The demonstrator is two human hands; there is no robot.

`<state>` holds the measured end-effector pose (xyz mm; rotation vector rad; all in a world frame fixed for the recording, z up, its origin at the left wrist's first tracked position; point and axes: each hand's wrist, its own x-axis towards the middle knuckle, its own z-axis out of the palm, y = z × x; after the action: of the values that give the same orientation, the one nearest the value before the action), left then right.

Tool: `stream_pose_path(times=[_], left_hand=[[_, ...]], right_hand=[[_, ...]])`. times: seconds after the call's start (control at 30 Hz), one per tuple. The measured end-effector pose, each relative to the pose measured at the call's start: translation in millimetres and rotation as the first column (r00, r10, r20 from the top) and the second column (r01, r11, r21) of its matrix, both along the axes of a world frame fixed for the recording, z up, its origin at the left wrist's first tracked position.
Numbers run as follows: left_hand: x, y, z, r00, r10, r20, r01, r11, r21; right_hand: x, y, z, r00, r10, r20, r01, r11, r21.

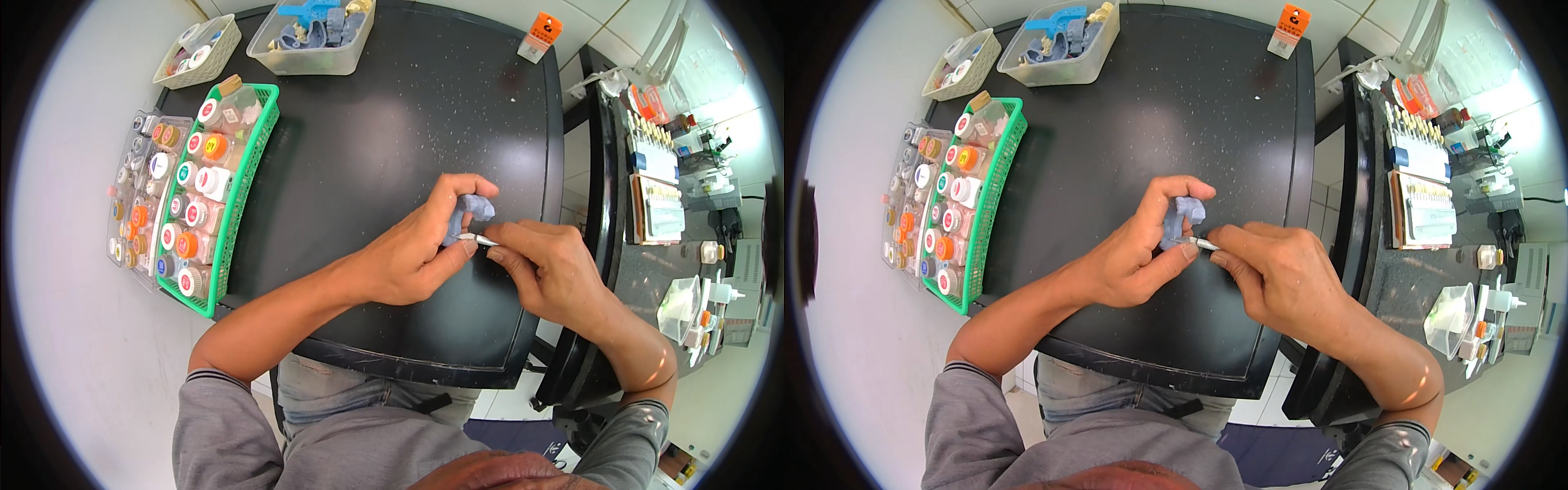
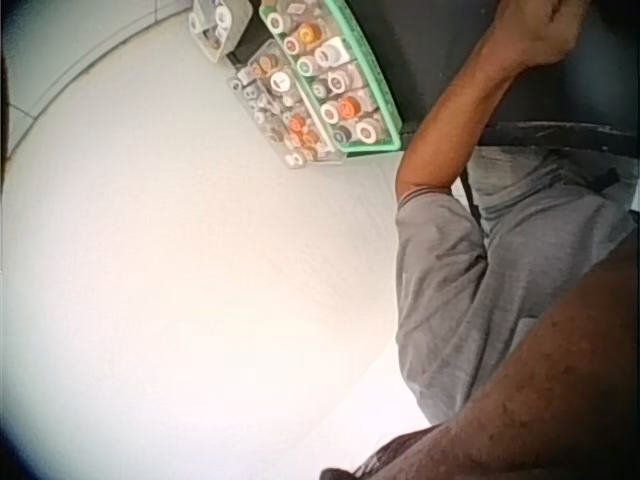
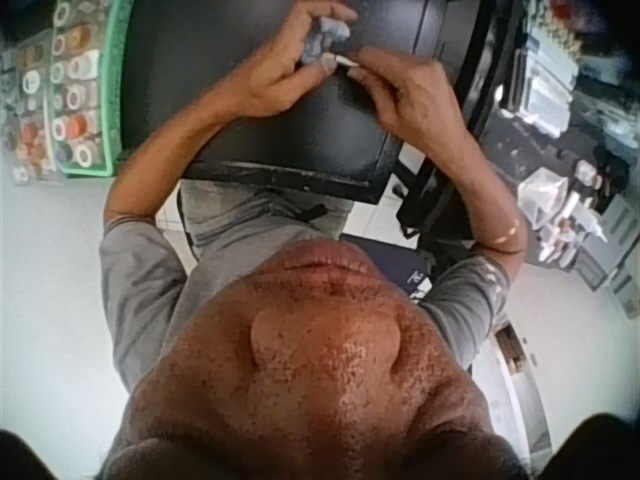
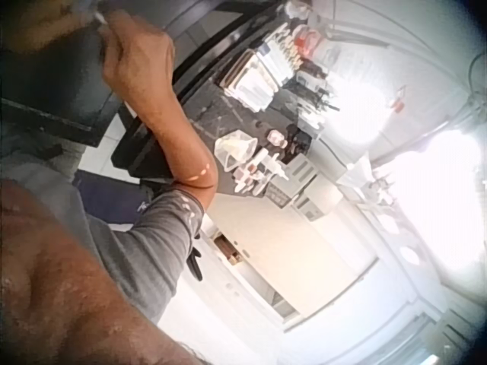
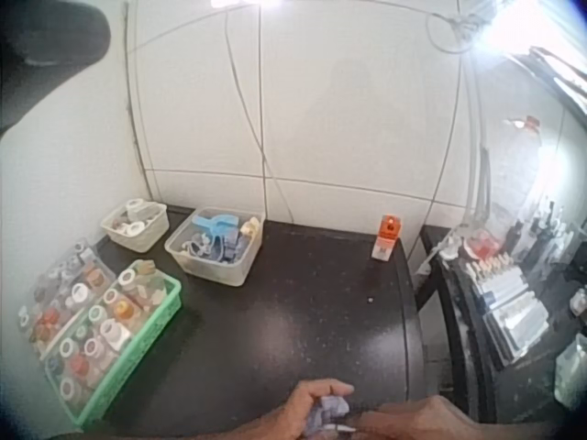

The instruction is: The person trims a dental mold by hand using a small blade.

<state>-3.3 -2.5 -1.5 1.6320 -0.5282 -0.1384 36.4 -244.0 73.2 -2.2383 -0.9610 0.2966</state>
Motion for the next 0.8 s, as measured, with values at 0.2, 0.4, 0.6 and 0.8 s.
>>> stream_pose_path(times=[0.2,0.4,0.6,0.8], left_hand=[[-0.1,1.9,7.5,0.996,-0.019,-0.087,0.019,1.000,-0.003],[0.1,-1.4,0.3,1.000,0.010,0.000,-0.010,1.000,0.002],[-0.5,-0.5,1.8,0.999,0.009,-0.032,-0.009,1.000,0.007],[-0.9,-1.0,3.9,0.999,0.018,-0.037,-0.017,1.000,0.018]], right_hand=[[-0.5,-1.7,0.2,1.000,0.008,-0.003,-0.008,1.000,-0.020],[-0.6,0.3,1.0,1.000,0.001,0.004,-0.001,1.000,-0.010],[-1.1,0.2,1.1,1.000,-0.002,0.014,0.002,1.000,-0.027],[-1.8,0.1,0.7,1.000,-0.005,0.016,0.005,0.999,-0.036]])
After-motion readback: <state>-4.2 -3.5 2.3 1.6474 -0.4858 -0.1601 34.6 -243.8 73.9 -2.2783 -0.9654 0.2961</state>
